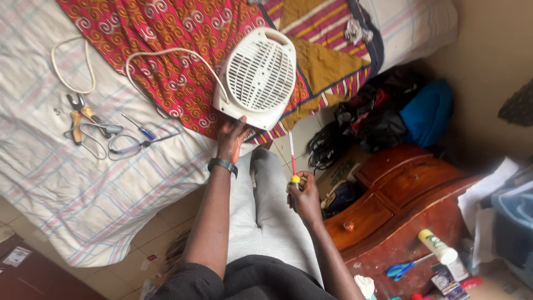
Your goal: The person reassembles a disassembled electric fan by aligning the front grille with the motor housing and securing it with screws using a screwdriver. The person tightens multiple screws around the grille perimeter to complete the assembly.
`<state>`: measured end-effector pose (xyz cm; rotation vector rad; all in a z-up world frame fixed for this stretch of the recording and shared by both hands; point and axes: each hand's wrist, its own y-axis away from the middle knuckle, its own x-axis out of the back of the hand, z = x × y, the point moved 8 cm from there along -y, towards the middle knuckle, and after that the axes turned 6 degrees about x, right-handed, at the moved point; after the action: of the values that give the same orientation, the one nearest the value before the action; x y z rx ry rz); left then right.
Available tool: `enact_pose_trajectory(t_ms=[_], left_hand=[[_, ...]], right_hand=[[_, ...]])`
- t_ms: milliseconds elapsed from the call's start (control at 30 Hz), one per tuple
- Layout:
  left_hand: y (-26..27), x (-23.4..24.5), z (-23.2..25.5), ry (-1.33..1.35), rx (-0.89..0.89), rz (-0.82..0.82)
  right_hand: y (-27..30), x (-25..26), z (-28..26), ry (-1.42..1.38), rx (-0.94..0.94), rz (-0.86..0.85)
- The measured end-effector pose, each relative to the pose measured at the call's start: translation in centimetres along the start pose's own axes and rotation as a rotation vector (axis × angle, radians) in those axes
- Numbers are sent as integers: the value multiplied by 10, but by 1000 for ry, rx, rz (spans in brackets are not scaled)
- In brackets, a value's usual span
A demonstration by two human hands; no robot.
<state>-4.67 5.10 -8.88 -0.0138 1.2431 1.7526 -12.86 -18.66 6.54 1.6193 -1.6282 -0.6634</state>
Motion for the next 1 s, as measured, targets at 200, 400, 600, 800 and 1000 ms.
enact_pose_trajectory(t_ms=[200, 400, 600, 800, 1000], left_hand=[[-7, 18, -12, -76, 13, 57], [-4, 14, -12, -128, 10, 121], [16, -4, 13, -50, -86, 185], [18, -13, 21, -11, -98, 157], [14, -12, 17, 42, -157, 116]], right_hand=[[3, 1, -1, 112, 119, 82], [13, 23, -36, 199, 227, 228], [32, 24, -112, 291, 456, 249], [46, -7, -188, 356, 723, 165], [45, -50, -223, 319, 807, 90]])
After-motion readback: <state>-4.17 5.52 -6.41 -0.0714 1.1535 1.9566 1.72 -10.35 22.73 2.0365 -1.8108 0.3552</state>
